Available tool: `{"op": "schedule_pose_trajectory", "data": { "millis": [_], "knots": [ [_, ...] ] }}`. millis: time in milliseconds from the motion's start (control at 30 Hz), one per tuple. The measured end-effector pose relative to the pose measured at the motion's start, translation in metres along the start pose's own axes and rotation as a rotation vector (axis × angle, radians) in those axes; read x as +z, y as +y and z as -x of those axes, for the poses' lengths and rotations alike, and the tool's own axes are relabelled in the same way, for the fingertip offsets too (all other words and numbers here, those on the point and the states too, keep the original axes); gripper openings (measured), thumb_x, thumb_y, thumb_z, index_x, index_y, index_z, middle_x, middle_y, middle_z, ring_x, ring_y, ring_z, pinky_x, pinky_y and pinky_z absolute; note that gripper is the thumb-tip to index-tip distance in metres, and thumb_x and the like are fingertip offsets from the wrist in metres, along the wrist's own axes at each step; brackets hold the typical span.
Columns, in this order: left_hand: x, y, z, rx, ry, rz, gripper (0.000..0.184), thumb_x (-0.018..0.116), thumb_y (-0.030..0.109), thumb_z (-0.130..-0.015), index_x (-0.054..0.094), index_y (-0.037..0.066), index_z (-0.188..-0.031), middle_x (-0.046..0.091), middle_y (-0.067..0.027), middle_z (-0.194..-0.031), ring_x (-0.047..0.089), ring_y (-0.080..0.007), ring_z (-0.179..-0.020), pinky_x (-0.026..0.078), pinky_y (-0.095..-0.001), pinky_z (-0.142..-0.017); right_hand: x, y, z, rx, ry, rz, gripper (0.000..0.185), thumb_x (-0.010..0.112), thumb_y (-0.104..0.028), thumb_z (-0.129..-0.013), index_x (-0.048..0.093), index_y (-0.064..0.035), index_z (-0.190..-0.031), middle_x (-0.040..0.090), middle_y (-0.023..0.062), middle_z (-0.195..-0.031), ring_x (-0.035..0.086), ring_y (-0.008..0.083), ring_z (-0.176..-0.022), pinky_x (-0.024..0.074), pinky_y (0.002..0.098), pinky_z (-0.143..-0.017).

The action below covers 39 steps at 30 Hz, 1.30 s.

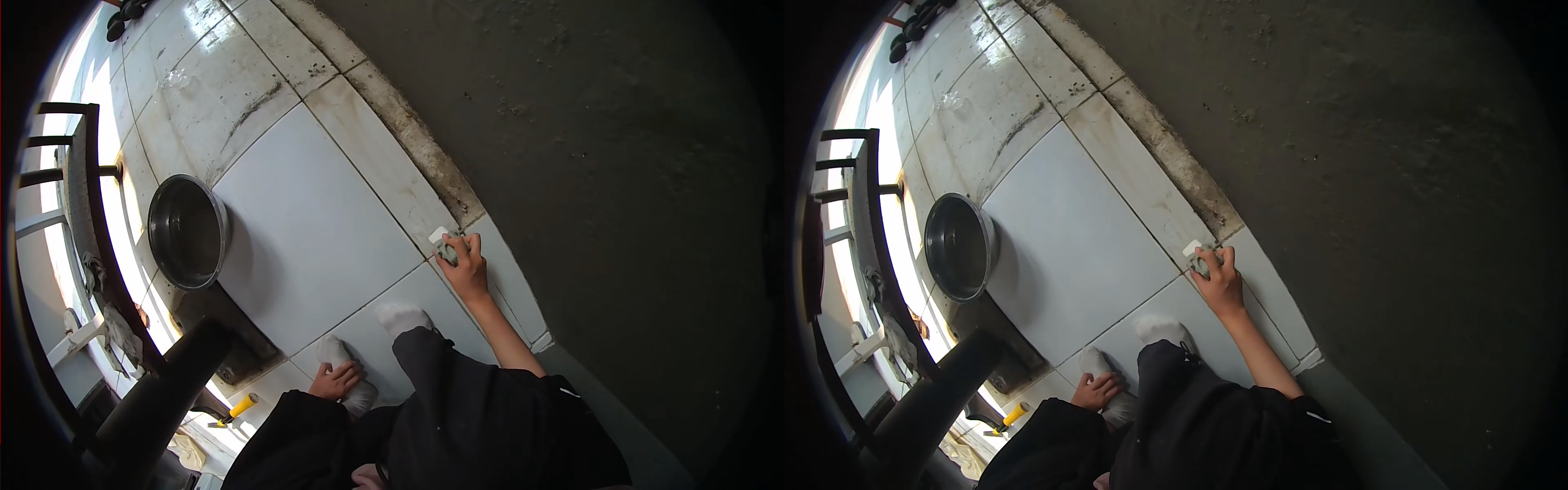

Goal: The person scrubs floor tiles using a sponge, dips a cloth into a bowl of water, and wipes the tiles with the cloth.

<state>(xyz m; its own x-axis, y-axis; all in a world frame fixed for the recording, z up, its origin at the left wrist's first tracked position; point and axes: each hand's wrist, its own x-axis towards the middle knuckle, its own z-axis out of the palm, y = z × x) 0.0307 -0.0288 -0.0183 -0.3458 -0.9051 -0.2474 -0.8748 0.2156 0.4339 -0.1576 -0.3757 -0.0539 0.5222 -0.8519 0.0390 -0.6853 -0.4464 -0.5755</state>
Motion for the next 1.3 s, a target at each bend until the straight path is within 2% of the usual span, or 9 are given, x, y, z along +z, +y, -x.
{"op": "schedule_pose_trajectory", "data": {
  "millis": [167,367,467,667,800,933,1067,1100,1300],
  "knots": [
    [0.006,-0.003,0.002,0.001,-0.018,-0.004,0.03,0.056,0.016,-0.077,0.06,0.018,-0.107,0.056,0.0035,-0.119,0.043,-0.0118,-0.121,0.038,-0.0371,-0.074,-0.002,-0.008,0.024,-0.091,-0.186,-0.005,0.051,0.079,-0.012,-0.064,0.055,-0.0161,-0.109,0.042,0.0115,-0.095,0.059,0.0309,-0.072,0.0537,0.0406,-0.056],
    [0.003,-0.001,0.002,-0.002,-0.011,-0.015,0.031,0.056,0.016,-0.078,0.06,0.018,-0.109,0.055,0.0044,-0.12,0.043,-0.011,-0.121,0.038,-0.0359,-0.073,-0.001,-0.005,0.011,0.038,0.005,-0.012,0.05,0.079,-0.012,-0.064,0.056,-0.0164,-0.108,0.042,0.011,-0.094,0.059,0.0303,-0.072,0.0534,0.0401,-0.055],
    [-0.002,-0.003,-0.001,-0.002,-0.021,-0.014,0.034,0.055,0.015,-0.079,0.059,0.018,-0.112,0.054,0.0059,-0.122,0.043,-0.0094,-0.121,0.038,-0.033,-0.071,-0.007,-0.004,0.018,-0.095,-0.161,0.019,0.049,0.078,-0.011,-0.065,0.055,-0.0143,-0.108,0.042,0.0113,-0.094,0.059,0.0302,-0.073,0.053,0.0397,-0.055],
    [-0.002,0.0,-0.001,-0.004,-0.034,-0.016,0.034,0.055,0.016,-0.079,0.058,0.019,-0.113,0.054,0.0059,-0.122,0.042,-0.0091,-0.121,0.037,-0.0326,-0.072,-0.012,0.003,0.001,0.073,0.029,0.035,0.05,0.078,-0.009,-0.064,0.055,-0.0144,-0.109,0.042,0.0115,-0.095,0.059,0.0295,-0.074,0.0532,0.0391,-0.055],
    [0.0,-0.004,0.001,0.006,-0.043,-0.017,0.034,0.055,0.016,-0.079,0.059,0.019,-0.112,0.054,0.0059,-0.122,0.042,-0.0086,-0.121,0.038,-0.033,-0.072,-0.013,0.002,0.014,-0.104,-0.178,0.066,0.049,0.078,-0.01,-0.065,0.056,-0.0134,-0.108,0.043,0.011,-0.095,0.059,0.0285,-0.074,0.0534,0.0385,-0.058],
    [0.001,-0.003,0.0,0.017,0.004,-0.029,0.033,0.056,0.016,-0.079,0.059,0.019,-0.112,0.054,0.0061,-0.122,0.042,-0.0083,-0.121,0.038,-0.0332,-0.071,-0.009,0.008,-0.007,0.109,0.122,0.03,0.049,0.078,-0.011,-0.065,0.055,-0.0125,-0.108,0.043,0.0109,-0.094,0.059,0.0285,-0.074,0.0539,0.0383,-0.059],
    [-0.002,-0.003,0.002,0.008,-0.035,-0.035,0.034,0.055,0.016,-0.079,0.059,0.019,-0.113,0.054,0.0063,-0.123,0.042,-0.0085,-0.121,0.038,-0.0333,-0.072,-0.024,0.015,0.001,-0.022,-0.043,0.075,0.044,0.077,-0.011,-0.067,0.055,-0.0097,-0.105,0.043,0.0107,-0.092,0.059,0.0287,-0.075,0.0537,0.0391,-0.058],
    [-0.002,-0.003,0.001,0.006,-0.028,-0.022,0.034,0.055,0.016,-0.079,0.059,0.019,-0.113,0.054,0.0063,-0.123,0.042,-0.0085,-0.121,0.038,-0.0332,-0.072,-0.025,0.018,-0.006,0.078,0.0,0.083,0.042,0.078,-0.011,-0.068,0.056,-0.0093,-0.104,0.043,0.0106,-0.092,0.059,0.0287,-0.075,0.0536,0.0397,-0.058],
    [-0.004,-0.002,0.0,0.0,-0.029,-0.012,0.035,0.055,0.017,-0.079,0.059,0.019,-0.114,0.054,0.0064,-0.123,0.042,-0.0085,-0.121,0.038,-0.0324,-0.072,-0.029,0.012,-0.009,0.056,0.106,0.048,0.038,0.076,-0.013,-0.071,0.056,-0.0087,-0.103,0.045,0.0104,-0.092,0.058,0.0286,-0.074,0.0536,0.0408,-0.058]
  ]
}}
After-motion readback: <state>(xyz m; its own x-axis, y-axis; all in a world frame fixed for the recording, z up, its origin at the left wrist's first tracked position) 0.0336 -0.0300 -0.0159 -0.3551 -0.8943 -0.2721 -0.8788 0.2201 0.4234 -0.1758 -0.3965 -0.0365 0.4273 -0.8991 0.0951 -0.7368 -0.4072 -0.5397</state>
